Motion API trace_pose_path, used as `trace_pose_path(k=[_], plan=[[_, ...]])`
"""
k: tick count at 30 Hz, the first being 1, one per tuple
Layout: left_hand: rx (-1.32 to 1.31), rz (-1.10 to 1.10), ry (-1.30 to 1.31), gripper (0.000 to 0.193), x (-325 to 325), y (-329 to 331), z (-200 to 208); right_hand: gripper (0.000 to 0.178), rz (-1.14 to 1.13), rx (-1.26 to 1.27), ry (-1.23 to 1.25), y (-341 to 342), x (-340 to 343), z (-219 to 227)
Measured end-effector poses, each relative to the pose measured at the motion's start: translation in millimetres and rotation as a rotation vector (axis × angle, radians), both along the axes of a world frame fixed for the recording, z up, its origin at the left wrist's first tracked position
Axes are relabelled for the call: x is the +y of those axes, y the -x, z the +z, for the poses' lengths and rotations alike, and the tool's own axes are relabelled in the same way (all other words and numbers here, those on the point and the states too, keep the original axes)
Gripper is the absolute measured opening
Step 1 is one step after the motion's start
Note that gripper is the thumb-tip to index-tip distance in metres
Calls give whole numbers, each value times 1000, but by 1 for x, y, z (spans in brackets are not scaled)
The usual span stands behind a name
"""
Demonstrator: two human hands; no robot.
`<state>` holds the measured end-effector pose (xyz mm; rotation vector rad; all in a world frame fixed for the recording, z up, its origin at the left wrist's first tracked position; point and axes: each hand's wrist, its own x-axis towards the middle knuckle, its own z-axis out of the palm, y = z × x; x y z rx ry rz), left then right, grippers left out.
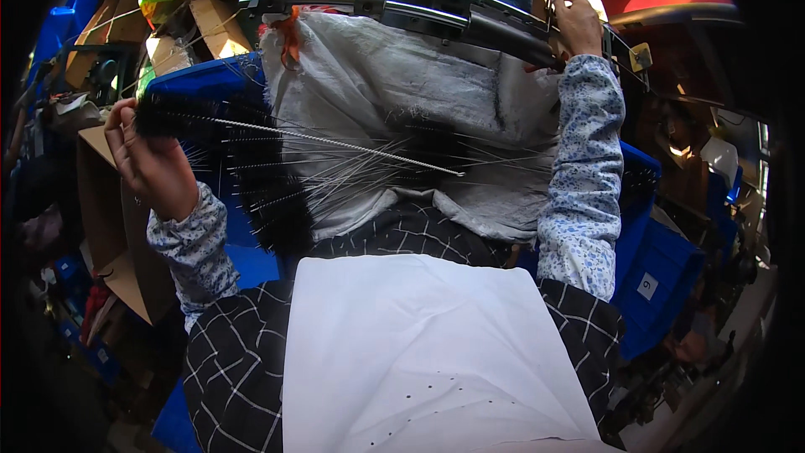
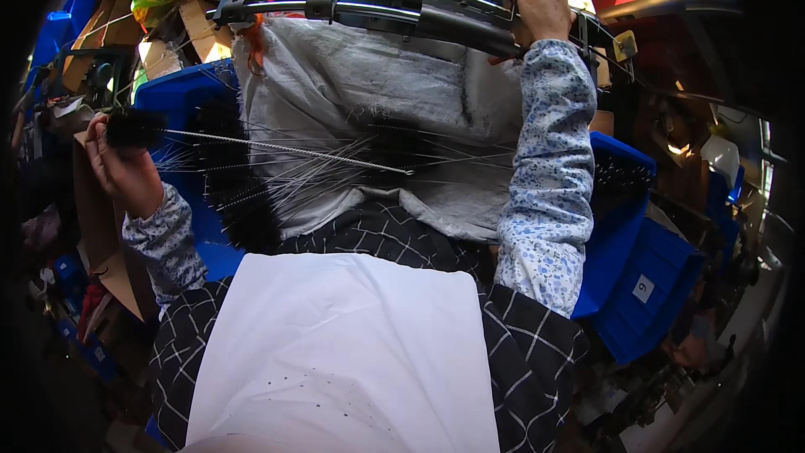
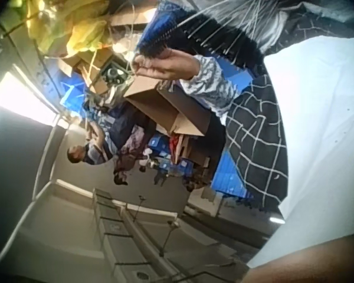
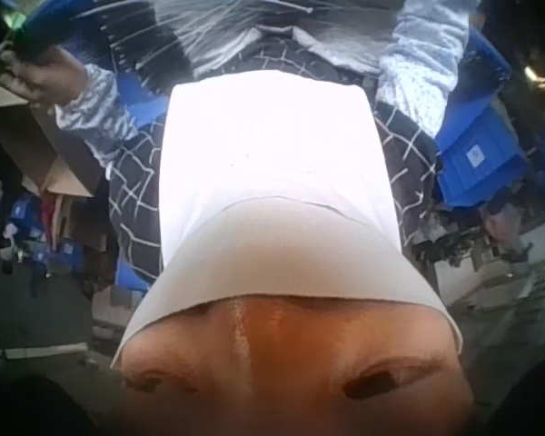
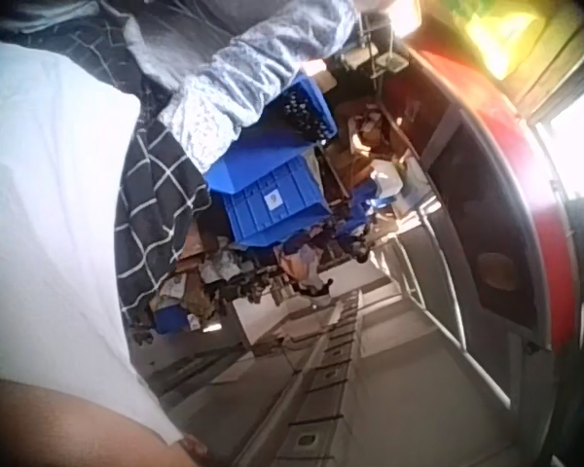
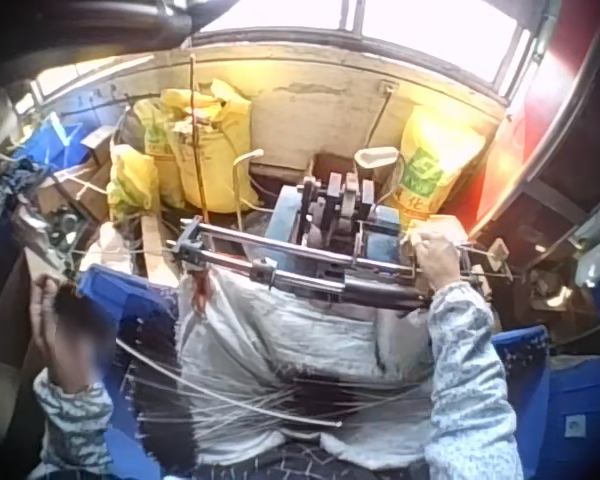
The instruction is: The person repeatedly picks up a bundle of black bristles and a metal wire frame, then inserts the bristles into the frame. They perform this repetitive assembly action continuously, handling the components one at a time in a workshop setting.
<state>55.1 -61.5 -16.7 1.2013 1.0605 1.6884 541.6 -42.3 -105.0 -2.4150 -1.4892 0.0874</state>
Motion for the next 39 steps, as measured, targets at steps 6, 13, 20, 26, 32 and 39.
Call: trace_pose_path(k=[6,13,20,26,32,39], plan=[[-24,-165,52,22,14,-19,-6,34,26,-160,233,-27,3,13],[-21,-329,158,26,18,-40,-18,29,317,584,316,27,-102,84],[239,-718,302,20,-17,-101,-35,31,657,1185,316,187,-100,74],[524,-610,381,29,-6,-16,-44,20,491,214,-394,156,-64,36],[1120,-375,452,22,-11,60,-86,25,79,-349,-259,63,-9,-2],[1020,-343,472,22,-16,63,-90,18,91,-248,-350,63,2,2]])
